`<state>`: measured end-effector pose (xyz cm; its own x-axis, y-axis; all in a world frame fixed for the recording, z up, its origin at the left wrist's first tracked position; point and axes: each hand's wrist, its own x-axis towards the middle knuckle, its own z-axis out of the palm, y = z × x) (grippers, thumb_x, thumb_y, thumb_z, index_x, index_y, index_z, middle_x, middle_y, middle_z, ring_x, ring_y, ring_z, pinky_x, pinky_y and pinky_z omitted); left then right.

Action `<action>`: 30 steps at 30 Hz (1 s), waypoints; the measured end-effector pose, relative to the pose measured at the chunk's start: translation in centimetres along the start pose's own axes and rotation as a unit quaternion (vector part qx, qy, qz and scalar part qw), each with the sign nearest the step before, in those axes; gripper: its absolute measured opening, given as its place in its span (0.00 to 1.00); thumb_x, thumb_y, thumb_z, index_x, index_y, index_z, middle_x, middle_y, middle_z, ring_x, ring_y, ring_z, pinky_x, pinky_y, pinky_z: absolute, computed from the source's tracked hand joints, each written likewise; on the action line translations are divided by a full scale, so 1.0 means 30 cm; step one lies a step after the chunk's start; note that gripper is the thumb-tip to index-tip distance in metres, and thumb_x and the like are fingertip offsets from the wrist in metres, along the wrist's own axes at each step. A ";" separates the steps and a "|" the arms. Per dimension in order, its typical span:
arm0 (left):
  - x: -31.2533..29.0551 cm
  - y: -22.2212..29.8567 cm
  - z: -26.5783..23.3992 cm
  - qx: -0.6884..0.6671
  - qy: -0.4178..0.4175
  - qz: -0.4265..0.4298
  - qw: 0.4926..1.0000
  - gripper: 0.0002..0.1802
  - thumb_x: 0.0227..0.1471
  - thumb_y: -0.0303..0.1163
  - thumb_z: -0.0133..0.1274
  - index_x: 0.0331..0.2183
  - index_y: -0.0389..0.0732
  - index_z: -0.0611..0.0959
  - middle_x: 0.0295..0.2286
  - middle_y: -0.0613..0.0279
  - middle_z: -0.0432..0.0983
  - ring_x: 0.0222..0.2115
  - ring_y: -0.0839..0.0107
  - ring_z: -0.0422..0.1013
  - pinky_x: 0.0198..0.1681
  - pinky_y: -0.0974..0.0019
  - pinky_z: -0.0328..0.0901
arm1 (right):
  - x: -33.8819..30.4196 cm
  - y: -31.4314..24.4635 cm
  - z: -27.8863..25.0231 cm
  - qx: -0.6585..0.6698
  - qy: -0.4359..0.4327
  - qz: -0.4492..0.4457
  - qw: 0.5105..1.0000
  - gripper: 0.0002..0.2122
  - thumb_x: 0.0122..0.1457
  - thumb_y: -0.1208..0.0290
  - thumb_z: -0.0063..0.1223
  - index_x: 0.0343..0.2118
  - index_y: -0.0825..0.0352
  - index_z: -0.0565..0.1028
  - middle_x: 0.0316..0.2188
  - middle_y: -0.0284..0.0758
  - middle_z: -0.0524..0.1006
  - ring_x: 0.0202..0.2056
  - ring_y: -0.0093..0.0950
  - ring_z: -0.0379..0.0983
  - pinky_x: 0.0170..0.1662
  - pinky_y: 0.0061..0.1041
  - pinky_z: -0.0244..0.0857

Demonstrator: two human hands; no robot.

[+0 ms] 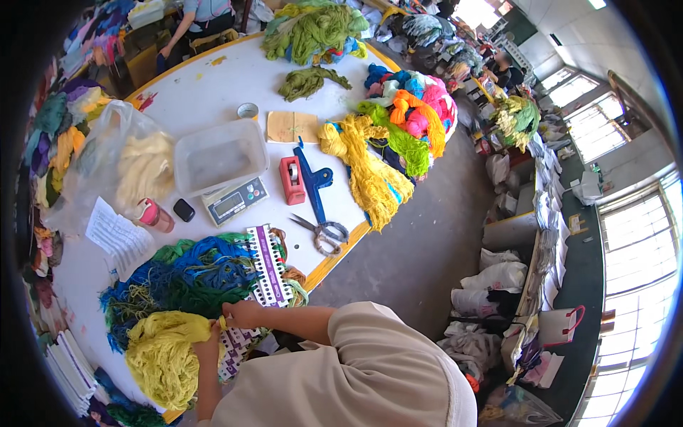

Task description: Organizing and attaching colored yarn strands to sample cards at a workstation.

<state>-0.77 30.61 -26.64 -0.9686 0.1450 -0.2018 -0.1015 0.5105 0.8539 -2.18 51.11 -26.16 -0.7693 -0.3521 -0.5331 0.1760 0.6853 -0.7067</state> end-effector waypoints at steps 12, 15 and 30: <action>0.106 -0.208 -0.027 0.230 -0.231 0.021 0.945 0.18 0.49 0.39 0.56 0.41 0.41 0.79 0.42 0.46 0.76 0.46 0.49 0.70 0.49 0.55 0.65 | 0.064 0.050 0.068 -0.026 0.106 -0.080 0.991 0.06 0.58 0.66 0.50 0.38 0.54 0.74 0.25 0.42 0.78 0.29 0.46 0.76 0.32 0.44 0.68; 0.090 -0.114 -0.062 0.190 -0.205 0.009 0.960 0.19 0.49 0.39 0.57 0.42 0.39 0.78 0.43 0.47 0.76 0.47 0.50 0.69 0.51 0.55 0.63 | 0.063 0.061 0.062 -0.026 0.112 -0.087 0.990 0.04 0.59 0.66 0.49 0.36 0.55 0.73 0.24 0.40 0.78 0.28 0.45 0.75 0.30 0.44 0.67; 0.072 0.092 -0.062 -0.056 -0.181 -0.248 0.950 0.16 0.42 0.35 0.69 0.29 0.37 0.79 0.21 0.65 0.74 0.15 0.77 0.68 0.21 0.69 0.62 | 0.014 0.063 0.019 0.034 0.099 -0.081 0.991 0.05 0.59 0.67 0.47 0.36 0.59 0.72 0.27 0.39 0.78 0.32 0.43 0.75 0.32 0.41 0.68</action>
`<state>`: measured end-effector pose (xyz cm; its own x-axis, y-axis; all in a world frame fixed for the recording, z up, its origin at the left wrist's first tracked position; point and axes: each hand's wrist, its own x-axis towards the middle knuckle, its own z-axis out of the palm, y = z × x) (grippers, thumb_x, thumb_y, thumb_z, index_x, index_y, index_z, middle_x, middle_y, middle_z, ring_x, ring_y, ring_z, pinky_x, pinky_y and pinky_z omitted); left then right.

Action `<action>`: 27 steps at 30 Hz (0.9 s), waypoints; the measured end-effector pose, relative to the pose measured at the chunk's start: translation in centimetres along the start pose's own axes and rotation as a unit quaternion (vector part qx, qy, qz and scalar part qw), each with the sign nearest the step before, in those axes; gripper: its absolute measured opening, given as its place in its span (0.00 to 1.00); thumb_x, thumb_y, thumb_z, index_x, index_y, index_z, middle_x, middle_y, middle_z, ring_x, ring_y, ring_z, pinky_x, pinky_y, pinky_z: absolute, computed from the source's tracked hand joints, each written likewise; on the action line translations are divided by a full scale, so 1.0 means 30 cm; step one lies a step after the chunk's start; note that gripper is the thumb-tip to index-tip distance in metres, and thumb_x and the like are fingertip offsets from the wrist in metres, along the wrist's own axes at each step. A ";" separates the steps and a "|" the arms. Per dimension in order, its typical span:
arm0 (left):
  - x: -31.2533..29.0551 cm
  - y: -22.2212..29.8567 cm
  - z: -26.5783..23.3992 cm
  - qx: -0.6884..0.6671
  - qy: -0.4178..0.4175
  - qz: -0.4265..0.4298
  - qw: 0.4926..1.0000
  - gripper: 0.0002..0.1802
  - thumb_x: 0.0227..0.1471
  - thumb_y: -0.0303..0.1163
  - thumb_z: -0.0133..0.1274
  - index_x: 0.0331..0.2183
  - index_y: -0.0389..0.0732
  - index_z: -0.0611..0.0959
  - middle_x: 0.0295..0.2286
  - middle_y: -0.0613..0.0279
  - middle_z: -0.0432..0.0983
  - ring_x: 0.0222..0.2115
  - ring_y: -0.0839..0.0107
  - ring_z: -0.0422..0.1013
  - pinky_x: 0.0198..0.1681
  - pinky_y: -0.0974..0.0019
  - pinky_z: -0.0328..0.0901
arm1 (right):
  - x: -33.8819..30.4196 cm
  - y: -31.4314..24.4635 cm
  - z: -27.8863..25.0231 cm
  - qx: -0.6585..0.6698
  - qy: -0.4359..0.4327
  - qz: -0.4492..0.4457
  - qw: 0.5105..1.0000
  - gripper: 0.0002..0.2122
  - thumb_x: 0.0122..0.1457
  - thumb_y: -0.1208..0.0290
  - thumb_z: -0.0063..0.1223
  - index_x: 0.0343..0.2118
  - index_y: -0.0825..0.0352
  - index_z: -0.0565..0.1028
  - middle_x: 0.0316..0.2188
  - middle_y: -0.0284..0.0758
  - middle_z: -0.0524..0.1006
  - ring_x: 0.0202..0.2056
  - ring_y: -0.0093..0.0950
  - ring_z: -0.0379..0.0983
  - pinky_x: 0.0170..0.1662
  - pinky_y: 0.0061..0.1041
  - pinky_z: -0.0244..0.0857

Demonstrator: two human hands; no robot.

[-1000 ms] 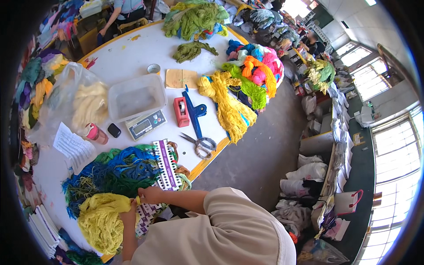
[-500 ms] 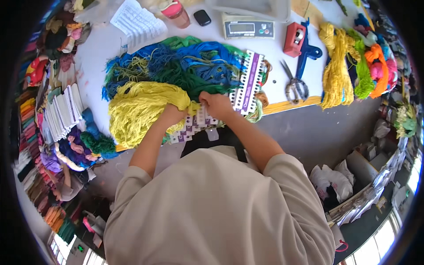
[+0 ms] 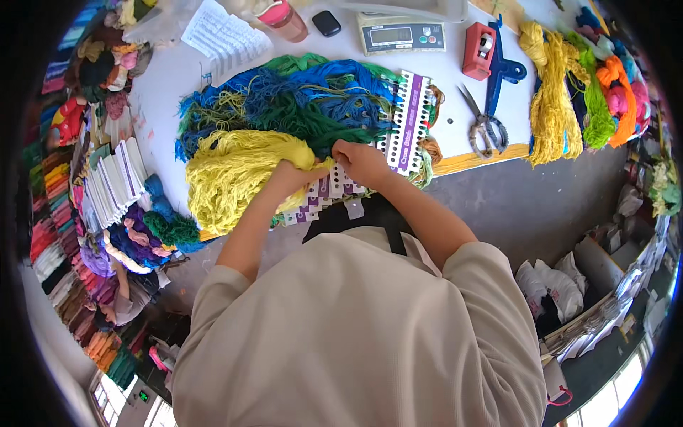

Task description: Organizing and attaching colored yarn strands to sample cards at a workstation.

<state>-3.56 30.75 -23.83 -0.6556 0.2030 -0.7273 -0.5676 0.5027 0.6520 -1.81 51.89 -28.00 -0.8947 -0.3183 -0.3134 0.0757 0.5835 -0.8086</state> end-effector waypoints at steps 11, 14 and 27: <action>0.060 -0.076 0.034 0.205 0.019 0.187 0.961 0.18 0.52 0.41 0.60 0.39 0.38 0.81 0.33 0.55 0.79 0.35 0.61 0.74 0.40 0.60 0.67 | 0.034 0.016 0.007 -0.172 -0.008 -0.186 0.967 0.11 0.54 0.67 0.55 0.35 0.66 0.69 0.31 0.39 0.72 0.31 0.42 0.74 0.32 0.39 0.69; 0.060 -0.066 0.053 0.189 0.054 0.180 0.964 0.17 0.50 0.42 0.59 0.38 0.39 0.81 0.35 0.52 0.78 0.39 0.51 0.72 0.44 0.55 0.66 | 0.052 0.041 0.031 -0.170 0.011 -0.186 0.968 0.11 0.53 0.67 0.54 0.34 0.67 0.68 0.30 0.40 0.72 0.32 0.42 0.74 0.33 0.38 0.70; 0.054 -0.027 -0.019 0.272 -0.033 0.094 0.957 0.20 0.49 0.45 0.60 0.38 0.39 0.81 0.36 0.48 0.78 0.39 0.49 0.72 0.42 0.54 0.66 | 0.041 0.059 0.029 -0.072 0.033 -0.219 0.972 0.08 0.54 0.70 0.53 0.34 0.64 0.68 0.30 0.38 0.72 0.33 0.41 0.73 0.34 0.38 0.68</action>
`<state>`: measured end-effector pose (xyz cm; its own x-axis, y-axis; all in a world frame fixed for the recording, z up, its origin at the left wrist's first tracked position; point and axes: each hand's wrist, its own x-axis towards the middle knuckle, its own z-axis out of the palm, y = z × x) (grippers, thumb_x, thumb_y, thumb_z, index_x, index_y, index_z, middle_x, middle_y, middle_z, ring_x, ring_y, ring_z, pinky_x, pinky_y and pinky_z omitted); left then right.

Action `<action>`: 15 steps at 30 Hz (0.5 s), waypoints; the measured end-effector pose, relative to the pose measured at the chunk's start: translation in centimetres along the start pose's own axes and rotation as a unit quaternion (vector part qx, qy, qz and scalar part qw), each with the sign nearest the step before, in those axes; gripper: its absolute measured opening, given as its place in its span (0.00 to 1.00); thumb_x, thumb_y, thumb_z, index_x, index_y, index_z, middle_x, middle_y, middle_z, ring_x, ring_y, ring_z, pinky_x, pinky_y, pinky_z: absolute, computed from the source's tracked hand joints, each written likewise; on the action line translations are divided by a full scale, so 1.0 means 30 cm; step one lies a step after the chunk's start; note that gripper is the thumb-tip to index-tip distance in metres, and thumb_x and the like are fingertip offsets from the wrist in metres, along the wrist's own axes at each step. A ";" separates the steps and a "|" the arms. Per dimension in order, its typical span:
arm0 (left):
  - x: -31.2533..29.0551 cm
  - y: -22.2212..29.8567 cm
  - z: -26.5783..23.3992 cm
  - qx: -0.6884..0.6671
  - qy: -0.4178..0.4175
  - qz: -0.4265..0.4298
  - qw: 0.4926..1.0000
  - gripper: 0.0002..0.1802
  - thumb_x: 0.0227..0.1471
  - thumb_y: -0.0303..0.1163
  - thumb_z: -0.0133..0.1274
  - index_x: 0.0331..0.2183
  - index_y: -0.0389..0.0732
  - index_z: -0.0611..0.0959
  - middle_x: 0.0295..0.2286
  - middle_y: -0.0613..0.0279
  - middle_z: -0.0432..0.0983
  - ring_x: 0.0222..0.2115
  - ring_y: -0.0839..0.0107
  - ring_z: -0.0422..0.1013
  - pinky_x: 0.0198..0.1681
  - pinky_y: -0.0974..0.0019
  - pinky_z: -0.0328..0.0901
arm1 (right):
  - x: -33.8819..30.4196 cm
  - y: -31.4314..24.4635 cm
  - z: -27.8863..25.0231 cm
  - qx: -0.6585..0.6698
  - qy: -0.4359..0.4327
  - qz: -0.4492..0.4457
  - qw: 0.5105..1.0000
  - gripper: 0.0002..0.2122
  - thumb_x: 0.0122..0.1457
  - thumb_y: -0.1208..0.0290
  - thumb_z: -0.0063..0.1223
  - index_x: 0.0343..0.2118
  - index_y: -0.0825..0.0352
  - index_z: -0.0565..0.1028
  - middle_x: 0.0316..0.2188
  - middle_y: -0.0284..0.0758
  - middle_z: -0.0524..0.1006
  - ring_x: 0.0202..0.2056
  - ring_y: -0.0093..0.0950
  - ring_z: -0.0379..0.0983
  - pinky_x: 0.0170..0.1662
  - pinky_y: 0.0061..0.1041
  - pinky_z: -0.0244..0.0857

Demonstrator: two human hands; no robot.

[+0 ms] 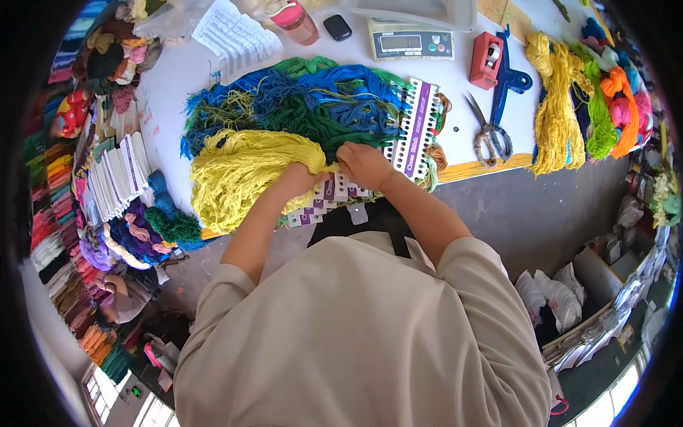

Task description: Organizing and attaching colored yarn strands to sample cards at a workstation.

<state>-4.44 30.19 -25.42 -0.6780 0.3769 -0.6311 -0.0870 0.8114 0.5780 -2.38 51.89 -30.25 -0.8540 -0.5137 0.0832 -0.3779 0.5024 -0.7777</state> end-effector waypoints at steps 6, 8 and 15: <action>-0.079 -0.056 -0.010 0.119 0.047 0.032 0.991 0.21 0.50 0.44 0.59 0.39 0.38 0.80 0.37 0.48 0.77 0.40 0.50 0.73 0.43 0.54 0.67 | 0.017 -0.002 0.026 -0.055 0.003 0.027 0.998 0.04 0.54 0.69 0.52 0.31 0.61 0.70 0.29 0.33 0.73 0.30 0.38 0.74 0.33 0.37 0.69; -0.082 -0.053 -0.003 0.069 0.131 0.038 0.988 0.23 0.49 0.44 0.61 0.39 0.36 0.79 0.37 0.50 0.77 0.39 0.55 0.73 0.43 0.57 0.67 | 0.012 0.003 0.028 -0.043 0.014 0.030 0.998 0.04 0.54 0.69 0.52 0.30 0.61 0.70 0.29 0.34 0.73 0.30 0.38 0.74 0.33 0.37 0.68; 0.011 0.028 0.062 -0.251 0.065 -0.164 0.952 0.23 0.44 0.43 0.65 0.33 0.32 0.80 0.28 0.60 0.77 0.26 0.71 0.73 0.28 0.65 0.67 | -0.004 0.003 0.026 0.010 0.054 0.016 0.998 0.05 0.54 0.70 0.53 0.32 0.61 0.70 0.29 0.35 0.73 0.31 0.40 0.73 0.33 0.38 0.68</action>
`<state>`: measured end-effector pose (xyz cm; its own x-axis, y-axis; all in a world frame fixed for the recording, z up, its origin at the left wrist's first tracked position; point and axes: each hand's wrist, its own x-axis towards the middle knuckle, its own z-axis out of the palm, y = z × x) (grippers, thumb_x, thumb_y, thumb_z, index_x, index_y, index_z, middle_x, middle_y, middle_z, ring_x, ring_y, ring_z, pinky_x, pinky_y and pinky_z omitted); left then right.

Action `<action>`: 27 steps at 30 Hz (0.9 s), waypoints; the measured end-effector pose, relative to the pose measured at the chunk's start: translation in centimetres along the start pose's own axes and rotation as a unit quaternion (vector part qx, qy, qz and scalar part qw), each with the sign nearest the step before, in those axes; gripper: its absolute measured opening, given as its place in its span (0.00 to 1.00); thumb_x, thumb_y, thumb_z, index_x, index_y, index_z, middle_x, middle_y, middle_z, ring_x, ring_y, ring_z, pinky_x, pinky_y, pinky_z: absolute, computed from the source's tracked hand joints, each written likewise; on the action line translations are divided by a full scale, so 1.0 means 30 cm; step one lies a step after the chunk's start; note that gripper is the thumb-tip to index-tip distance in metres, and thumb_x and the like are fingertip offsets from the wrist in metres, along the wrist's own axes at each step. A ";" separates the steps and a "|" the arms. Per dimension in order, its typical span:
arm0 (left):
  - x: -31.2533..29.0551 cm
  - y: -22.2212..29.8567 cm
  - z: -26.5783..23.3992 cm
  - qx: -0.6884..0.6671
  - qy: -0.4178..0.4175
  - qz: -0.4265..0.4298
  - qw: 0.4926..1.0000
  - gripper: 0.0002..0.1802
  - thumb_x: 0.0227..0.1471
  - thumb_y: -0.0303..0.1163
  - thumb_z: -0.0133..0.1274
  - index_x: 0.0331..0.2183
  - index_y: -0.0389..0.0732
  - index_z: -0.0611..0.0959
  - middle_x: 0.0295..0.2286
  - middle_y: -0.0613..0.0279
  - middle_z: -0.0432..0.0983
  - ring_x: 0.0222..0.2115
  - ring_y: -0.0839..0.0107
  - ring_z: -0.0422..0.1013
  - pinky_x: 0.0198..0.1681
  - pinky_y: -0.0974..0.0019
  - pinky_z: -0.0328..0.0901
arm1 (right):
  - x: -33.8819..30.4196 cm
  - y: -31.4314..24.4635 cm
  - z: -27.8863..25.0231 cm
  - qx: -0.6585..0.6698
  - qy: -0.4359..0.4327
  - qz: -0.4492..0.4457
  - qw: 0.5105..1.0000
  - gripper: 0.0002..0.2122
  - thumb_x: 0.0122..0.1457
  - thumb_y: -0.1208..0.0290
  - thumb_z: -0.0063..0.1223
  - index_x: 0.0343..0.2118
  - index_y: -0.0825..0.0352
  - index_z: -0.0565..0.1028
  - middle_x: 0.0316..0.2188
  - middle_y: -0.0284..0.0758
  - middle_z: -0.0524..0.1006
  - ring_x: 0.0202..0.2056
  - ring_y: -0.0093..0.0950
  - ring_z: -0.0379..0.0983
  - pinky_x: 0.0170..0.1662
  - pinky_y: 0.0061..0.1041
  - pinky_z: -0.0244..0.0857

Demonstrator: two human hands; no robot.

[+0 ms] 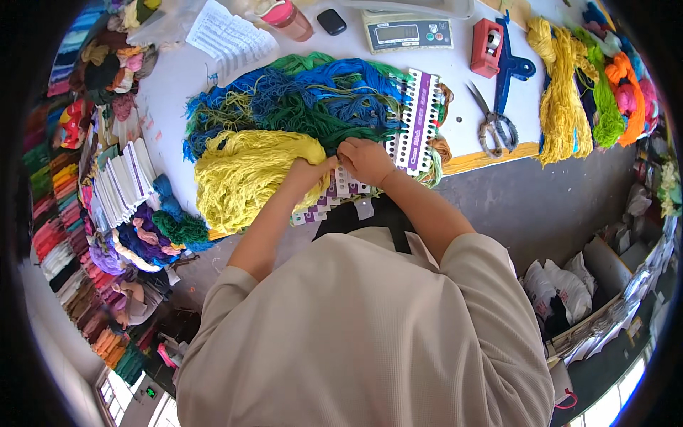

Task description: Organizing and attaching colored yarn strands to sample cards at a workstation.

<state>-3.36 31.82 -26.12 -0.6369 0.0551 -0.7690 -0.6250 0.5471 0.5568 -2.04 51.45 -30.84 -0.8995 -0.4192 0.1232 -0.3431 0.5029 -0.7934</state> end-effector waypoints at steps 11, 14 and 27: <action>0.088 0.052 0.026 -0.037 -0.064 -0.139 0.988 0.17 0.47 0.35 0.58 0.35 0.31 0.82 0.29 0.52 0.78 0.29 0.62 0.75 0.31 0.60 0.68 | -0.025 0.003 0.008 -0.021 0.033 0.005 0.999 0.05 0.53 0.72 0.53 0.33 0.62 0.70 0.29 0.36 0.72 0.32 0.39 0.73 0.35 0.38 0.66; 0.041 0.107 -0.024 0.158 -0.068 -0.086 0.981 0.21 0.47 0.43 0.60 0.33 0.32 0.83 0.30 0.51 0.79 0.33 0.60 0.76 0.36 0.60 0.68 | -0.029 0.009 -0.001 -0.024 0.021 0.001 0.999 0.05 0.54 0.72 0.53 0.33 0.61 0.70 0.29 0.35 0.72 0.32 0.39 0.73 0.36 0.37 0.67; -0.279 0.075 -0.511 -0.230 -0.135 0.376 0.887 0.21 0.58 0.48 0.50 0.37 0.39 0.84 0.48 0.53 0.75 0.35 0.71 0.71 0.39 0.64 0.67 | -0.012 -0.053 -0.006 0.021 0.016 0.073 0.997 0.03 0.56 0.73 0.52 0.33 0.62 0.72 0.30 0.38 0.73 0.33 0.43 0.72 0.35 0.40 0.66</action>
<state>-6.37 19.79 -13.62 -0.8599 0.4915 -0.1383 -0.2265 -0.1245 0.9660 -1.21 50.95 -29.51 -0.9473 -0.3196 0.0221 -0.1963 0.5247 -0.8283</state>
